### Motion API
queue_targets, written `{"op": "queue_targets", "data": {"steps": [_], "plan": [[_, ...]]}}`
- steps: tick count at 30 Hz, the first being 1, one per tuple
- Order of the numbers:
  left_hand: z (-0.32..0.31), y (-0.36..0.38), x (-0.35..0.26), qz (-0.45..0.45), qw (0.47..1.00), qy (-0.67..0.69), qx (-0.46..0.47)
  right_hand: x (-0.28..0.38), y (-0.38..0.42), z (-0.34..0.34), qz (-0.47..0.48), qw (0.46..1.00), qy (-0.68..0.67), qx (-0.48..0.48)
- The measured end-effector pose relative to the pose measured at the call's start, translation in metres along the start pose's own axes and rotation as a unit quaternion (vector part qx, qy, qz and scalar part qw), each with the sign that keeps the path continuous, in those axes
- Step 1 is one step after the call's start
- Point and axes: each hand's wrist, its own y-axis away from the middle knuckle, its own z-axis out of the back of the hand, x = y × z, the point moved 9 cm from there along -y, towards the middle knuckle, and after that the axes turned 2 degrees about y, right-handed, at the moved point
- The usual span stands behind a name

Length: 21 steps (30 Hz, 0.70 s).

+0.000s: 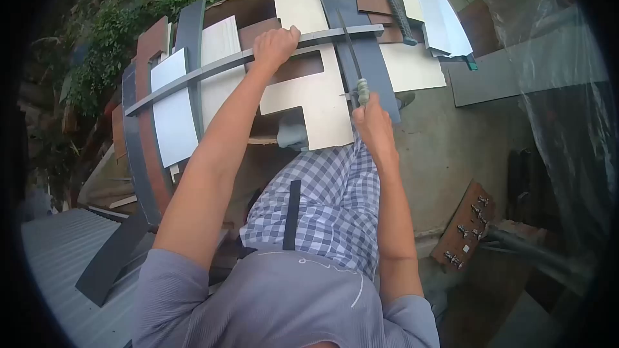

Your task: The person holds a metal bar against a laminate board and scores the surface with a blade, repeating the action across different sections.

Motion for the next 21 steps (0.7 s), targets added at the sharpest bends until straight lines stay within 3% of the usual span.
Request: {"op": "queue_targets", "data": {"steps": [6, 14, 21], "plan": [[-0.008, -0.011, 0.001, 0.011, 1.0, 0.002, 0.014, 0.008, -0.03, 0.001, 0.026, 0.999, -0.017, -0.031], [-0.001, -0.01, 0.001, 0.026, 0.999, -0.008, 0.024, 0.057, -0.084, 0.002, 0.082, 0.992, 0.062, -0.075], [-0.006, -0.011, 0.002, 0.024, 0.999, -0.009, 0.022, 0.04, -0.059, 0.005, 0.071, 0.993, 0.076, -0.047]]}}
